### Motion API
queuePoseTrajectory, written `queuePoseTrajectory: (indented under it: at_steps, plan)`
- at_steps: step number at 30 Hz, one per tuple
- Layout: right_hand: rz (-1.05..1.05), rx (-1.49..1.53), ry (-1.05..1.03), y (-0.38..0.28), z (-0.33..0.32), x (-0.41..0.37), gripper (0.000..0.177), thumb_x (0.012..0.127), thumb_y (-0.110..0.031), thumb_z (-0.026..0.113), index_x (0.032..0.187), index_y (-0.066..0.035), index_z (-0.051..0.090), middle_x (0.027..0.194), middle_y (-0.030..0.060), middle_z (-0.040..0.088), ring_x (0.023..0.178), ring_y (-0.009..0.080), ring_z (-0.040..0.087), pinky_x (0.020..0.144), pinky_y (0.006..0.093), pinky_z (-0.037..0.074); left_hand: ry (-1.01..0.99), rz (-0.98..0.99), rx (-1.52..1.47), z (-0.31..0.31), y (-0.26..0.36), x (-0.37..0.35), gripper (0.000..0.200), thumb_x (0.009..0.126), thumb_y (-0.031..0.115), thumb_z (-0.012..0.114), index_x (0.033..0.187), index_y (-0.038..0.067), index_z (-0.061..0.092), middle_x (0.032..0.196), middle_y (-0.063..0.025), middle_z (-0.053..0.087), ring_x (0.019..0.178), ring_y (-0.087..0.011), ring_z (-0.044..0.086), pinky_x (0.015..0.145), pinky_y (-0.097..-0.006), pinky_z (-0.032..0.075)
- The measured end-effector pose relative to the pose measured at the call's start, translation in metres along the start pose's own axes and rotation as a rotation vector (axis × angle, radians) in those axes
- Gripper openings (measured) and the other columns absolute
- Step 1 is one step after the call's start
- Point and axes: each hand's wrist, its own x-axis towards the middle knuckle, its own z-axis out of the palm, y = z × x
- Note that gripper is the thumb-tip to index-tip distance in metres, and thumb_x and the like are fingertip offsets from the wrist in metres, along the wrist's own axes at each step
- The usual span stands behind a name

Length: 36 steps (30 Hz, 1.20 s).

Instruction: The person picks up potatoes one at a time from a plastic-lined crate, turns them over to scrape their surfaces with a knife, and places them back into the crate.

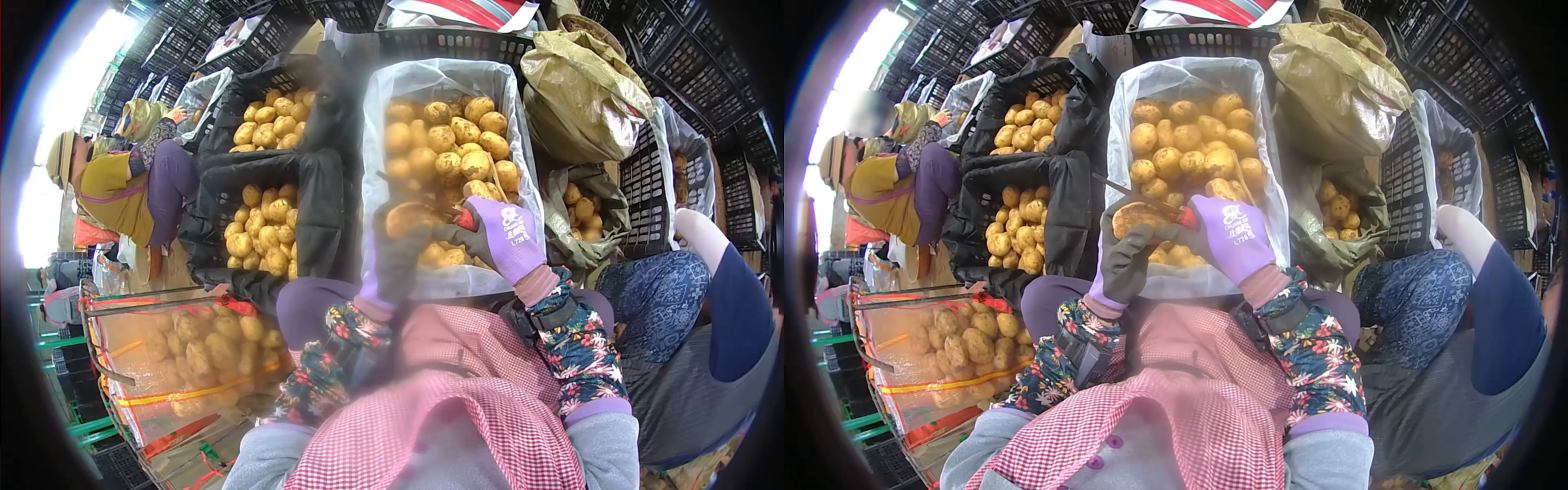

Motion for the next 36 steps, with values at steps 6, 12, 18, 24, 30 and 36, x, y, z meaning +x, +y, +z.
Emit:
queuePoseTrajectory:
  at_steps: [6,12,18,24,30,36]
  plan:
    - [-0.04,-0.073,0.002,-0.004,0.002,-0.002,0.052,0.078,-0.06,0.072,0.074,-0.01,0.059,0.065,0.0094,0.06,0.061,0.0279,0.06,0.058,0.0378,0.046,-0.131,0.099,0.18,-0.015,-0.013,-0.001,0.057,0.093,-0.005,0.054,0.142,0.007,0.029,0.112,-0.0081,0.056,0.108,-0.0192,0.06,0.1,-0.0384,0.049]
    - [0.011,0.35,0.118,0.01,-0.001,-0.003,0.039,0.086,-0.044,0.07,0.091,-0.006,0.065,0.076,0.0118,0.064,0.074,0.0264,0.065,0.066,0.0365,0.049,-0.256,0.086,0.464,-0.029,0.009,0.011,0.057,0.091,0.002,0.06,0.142,0.005,0.034,0.119,-0.0115,0.057,0.116,-0.0254,0.058,0.1,-0.0435,0.049]
    - [0.154,0.406,0.048,0.026,0.004,0.008,0.04,0.09,-0.044,0.065,0.103,-0.006,0.066,0.087,0.015,0.067,0.081,0.0321,0.066,0.074,0.0396,0.05,-0.102,-0.347,-0.701,-0.035,0.012,0.022,0.04,0.097,0.022,0.057,0.134,0.006,0.05,0.11,-0.0121,0.063,0.103,-0.0266,0.061,0.087,-0.0418,0.053]
    - [-0.036,0.203,-0.087,0.01,-0.004,0.002,0.047,0.092,-0.042,0.062,0.117,-0.002,0.063,0.089,0.0169,0.067,0.082,0.0296,0.065,0.075,0.0381,0.051,-0.126,-0.071,0.218,-0.037,-0.014,0.013,0.04,0.099,0.011,0.054,0.138,0.005,0.046,0.131,-0.0132,0.055,0.12,-0.0279,0.058,0.097,-0.0425,0.054]
    - [-0.029,0.028,-0.044,-0.006,-0.01,0.004,0.04,0.09,-0.046,0.062,0.087,-0.006,0.062,0.075,0.0137,0.064,0.07,0.0341,0.063,0.064,0.0417,0.049,-0.142,0.061,0.417,-0.037,-0.024,0.011,0.042,0.094,-0.009,0.053,0.134,-0.001,0.045,0.127,-0.013,0.056,0.113,-0.022,0.06,0.093,-0.036,0.057]
    - [-0.089,-0.038,0.061,-0.01,0.001,-0.005,0.046,0.093,-0.049,0.058,0.071,-0.008,0.056,0.063,0.0144,0.058,0.062,0.0361,0.06,0.056,0.0444,0.045,-0.086,-0.022,0.331,-0.028,-0.011,0.015,0.042,0.09,-0.009,0.052,0.131,-0.001,0.049,0.125,-0.0139,0.057,0.109,-0.0248,0.062,0.093,-0.035,0.052]
